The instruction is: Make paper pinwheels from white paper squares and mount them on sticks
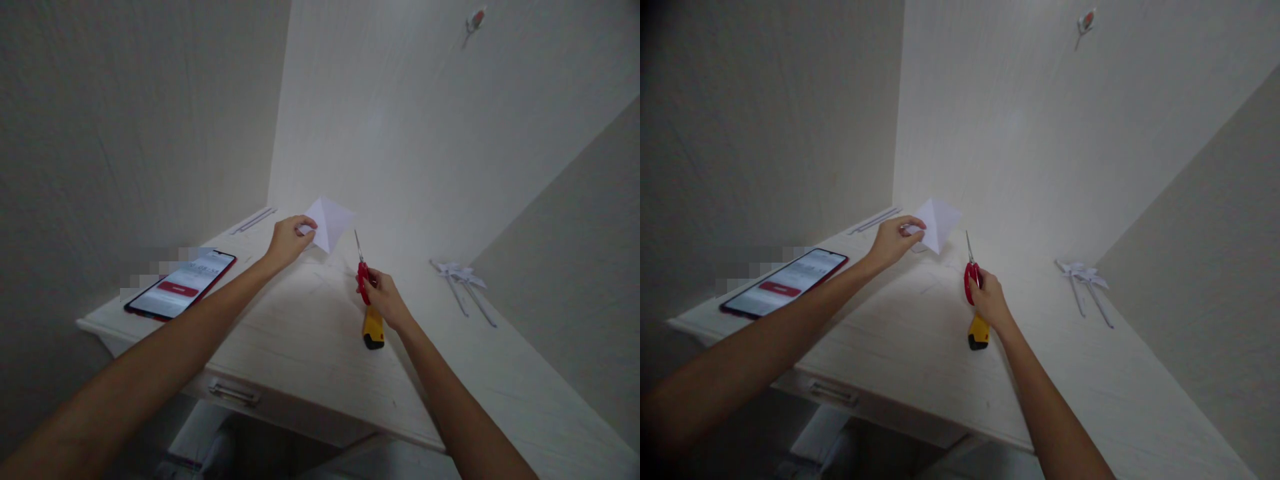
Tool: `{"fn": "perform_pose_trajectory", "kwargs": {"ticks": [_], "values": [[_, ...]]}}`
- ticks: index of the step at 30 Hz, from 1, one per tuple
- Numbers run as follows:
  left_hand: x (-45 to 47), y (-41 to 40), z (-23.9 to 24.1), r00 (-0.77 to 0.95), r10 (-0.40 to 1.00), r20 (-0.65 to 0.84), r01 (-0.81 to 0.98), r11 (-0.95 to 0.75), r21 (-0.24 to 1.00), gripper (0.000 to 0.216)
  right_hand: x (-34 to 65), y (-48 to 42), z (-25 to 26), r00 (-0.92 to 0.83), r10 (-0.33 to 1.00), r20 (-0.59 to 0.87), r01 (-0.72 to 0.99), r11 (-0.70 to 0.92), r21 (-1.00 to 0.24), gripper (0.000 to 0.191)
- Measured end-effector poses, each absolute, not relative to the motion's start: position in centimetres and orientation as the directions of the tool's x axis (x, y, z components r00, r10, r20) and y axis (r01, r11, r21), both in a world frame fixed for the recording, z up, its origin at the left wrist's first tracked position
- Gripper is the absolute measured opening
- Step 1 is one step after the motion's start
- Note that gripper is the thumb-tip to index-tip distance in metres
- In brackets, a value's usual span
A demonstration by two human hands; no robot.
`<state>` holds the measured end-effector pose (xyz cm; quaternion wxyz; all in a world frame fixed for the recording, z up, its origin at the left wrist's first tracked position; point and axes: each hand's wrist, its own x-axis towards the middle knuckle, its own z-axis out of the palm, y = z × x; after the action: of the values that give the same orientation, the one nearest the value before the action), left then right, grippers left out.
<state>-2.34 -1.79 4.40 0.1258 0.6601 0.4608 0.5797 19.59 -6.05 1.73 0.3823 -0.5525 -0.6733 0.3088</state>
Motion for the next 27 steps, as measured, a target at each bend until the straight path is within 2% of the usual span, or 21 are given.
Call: {"fn": "perform_pose_trajectory", "kwargs": {"ticks": [2,7,11,16,22,27], "values": [[-2.4,-1.8,4.4,-0.112,0.763,0.636,0.475,-0.521,0.709,0.017,19.1,-6.4,1.5,-0.132,0.982,0.134,0.486,0.182,-0.855,0.019],[-2.4,-1.6,4.3,-0.118,0.769,0.628,0.452,-0.522,0.724,0.025,17.8,-8.0,2.0,-0.286,0.953,-0.099,0.464,0.047,-0.885,0.026],[-2.4,-1.5,4.4,-0.126,0.775,0.619,0.455,-0.510,0.730,0.030,17.4,-9.1,3.1,-0.318,0.931,-0.177,0.400,-0.038,-0.916,0.030],[-2.7,-1.5,4.5,-0.153,0.757,0.635,0.504,-0.493,0.709,0.029,17.9,-9.3,3.5,-0.455,0.860,-0.233,0.159,-0.180,-0.971,0.039],[-2.8,-1.7,4.7,-0.187,0.757,0.627,0.507,-0.472,0.721,0.028,18.4,-8.9,2.7,-0.516,0.820,-0.247,0.029,-0.271,-0.962,0.041],[-2.4,-2.0,5.0,-0.151,0.788,0.598,0.481,-0.469,0.740,0.029,17.8,-9.3,2.9,-0.596,0.757,-0.269,0.015,-0.324,-0.946,0.048]]}}
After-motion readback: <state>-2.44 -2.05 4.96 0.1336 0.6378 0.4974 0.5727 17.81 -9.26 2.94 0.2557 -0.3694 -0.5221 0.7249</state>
